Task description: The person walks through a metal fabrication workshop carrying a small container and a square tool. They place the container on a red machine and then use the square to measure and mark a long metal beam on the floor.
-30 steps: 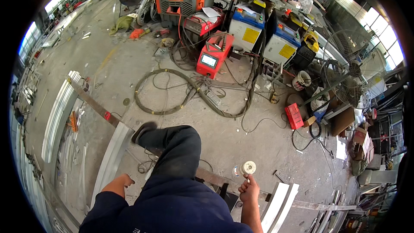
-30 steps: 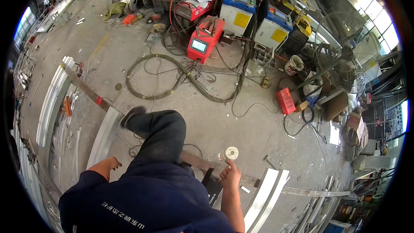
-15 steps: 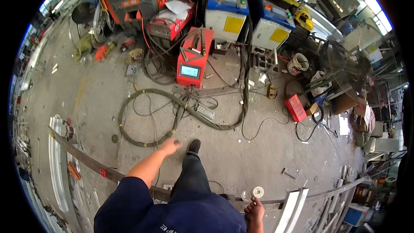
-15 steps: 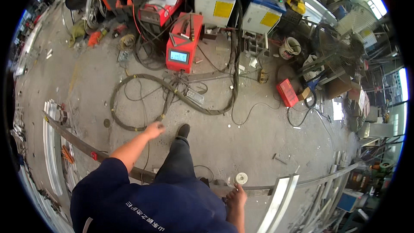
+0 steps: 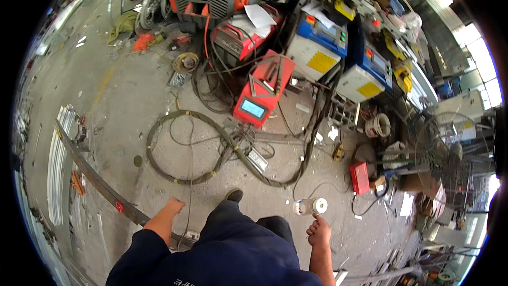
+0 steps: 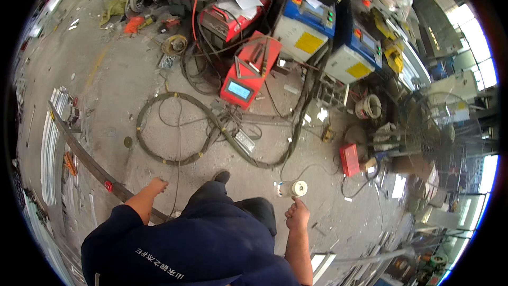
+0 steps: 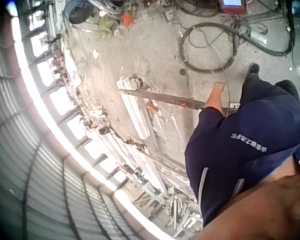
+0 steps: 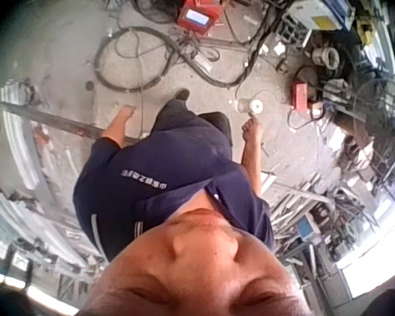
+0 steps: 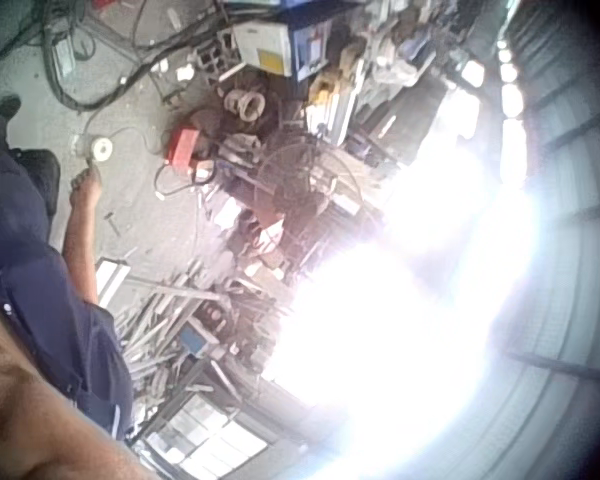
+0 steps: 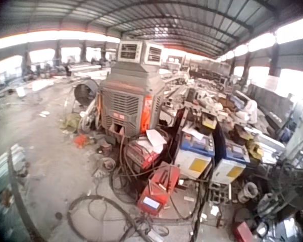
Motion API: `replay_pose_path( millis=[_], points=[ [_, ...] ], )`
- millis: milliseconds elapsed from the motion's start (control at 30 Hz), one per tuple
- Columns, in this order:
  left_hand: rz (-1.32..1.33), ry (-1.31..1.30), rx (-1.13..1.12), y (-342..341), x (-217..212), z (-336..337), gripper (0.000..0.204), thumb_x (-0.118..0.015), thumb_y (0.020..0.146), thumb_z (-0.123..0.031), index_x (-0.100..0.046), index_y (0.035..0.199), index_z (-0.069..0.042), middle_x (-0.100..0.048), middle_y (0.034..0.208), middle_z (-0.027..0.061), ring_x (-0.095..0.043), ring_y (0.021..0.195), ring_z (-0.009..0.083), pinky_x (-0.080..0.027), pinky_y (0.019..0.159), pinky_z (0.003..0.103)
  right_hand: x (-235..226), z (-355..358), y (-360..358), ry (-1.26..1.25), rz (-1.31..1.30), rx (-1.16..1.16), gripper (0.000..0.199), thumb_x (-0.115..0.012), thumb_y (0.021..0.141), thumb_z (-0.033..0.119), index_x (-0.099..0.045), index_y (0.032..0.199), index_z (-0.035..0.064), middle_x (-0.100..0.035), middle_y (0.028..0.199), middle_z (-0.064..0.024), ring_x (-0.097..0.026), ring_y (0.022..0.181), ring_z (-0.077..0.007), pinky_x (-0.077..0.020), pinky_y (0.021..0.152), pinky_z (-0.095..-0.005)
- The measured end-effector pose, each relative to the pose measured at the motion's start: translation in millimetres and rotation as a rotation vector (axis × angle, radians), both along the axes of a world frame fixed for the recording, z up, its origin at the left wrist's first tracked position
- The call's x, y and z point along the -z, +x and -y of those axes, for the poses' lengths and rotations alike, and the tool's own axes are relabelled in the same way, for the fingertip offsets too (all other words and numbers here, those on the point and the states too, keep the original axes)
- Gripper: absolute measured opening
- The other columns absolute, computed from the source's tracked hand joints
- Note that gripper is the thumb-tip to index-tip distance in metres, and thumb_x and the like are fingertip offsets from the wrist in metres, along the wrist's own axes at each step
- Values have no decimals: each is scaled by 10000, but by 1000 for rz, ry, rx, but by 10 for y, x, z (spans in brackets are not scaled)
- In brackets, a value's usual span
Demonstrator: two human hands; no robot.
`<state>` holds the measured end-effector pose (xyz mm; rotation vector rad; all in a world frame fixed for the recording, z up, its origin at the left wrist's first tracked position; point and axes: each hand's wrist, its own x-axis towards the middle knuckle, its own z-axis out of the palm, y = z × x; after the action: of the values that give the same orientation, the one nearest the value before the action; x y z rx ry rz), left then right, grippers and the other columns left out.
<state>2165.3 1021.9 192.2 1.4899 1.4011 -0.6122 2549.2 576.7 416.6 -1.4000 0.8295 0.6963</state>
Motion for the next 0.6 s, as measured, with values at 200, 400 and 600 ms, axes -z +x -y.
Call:
replay_pose_path(
  millis=[200, 400, 600],
  points=[
    [107, 110, -407, -91, -296, -138, 314, -677, 765, -228, -675, 904, 54, -662, 713, 135, -633, 585, 211, -492, 536, 346, 232, -825, 1405, -12, 42, -210, 208, -566, 919, 189, -585, 1064, 41, -301, 559, 68, -248, 417, -65, -226, 426, -261],
    [153, 172, -847, 296, -464, 405, 275, -649, 796, -212, -666, 932, 26, -659, 768, 109, -614, 602, 182, -474, 527, 325, 743, -2221, 3015, 9, 32, -443, 161, -562, 923, 185, -582, 985, 38, -307, 555, 62, -254, 411, -69, -227, 423, -260],
    [-280, 33, -1166, 804, -566, 1726, 144, -615, 832, -185, -674, 874, -61, -656, 717, 107, -594, 513, 232, -470, 455, 371, 1472, -3916, 4349, 75, -55, -636, 148, -550, 925, 210, -581, 945, 67, -316, 551, 41, -289, 427, -104, -251, 424, -281]
  ],
)
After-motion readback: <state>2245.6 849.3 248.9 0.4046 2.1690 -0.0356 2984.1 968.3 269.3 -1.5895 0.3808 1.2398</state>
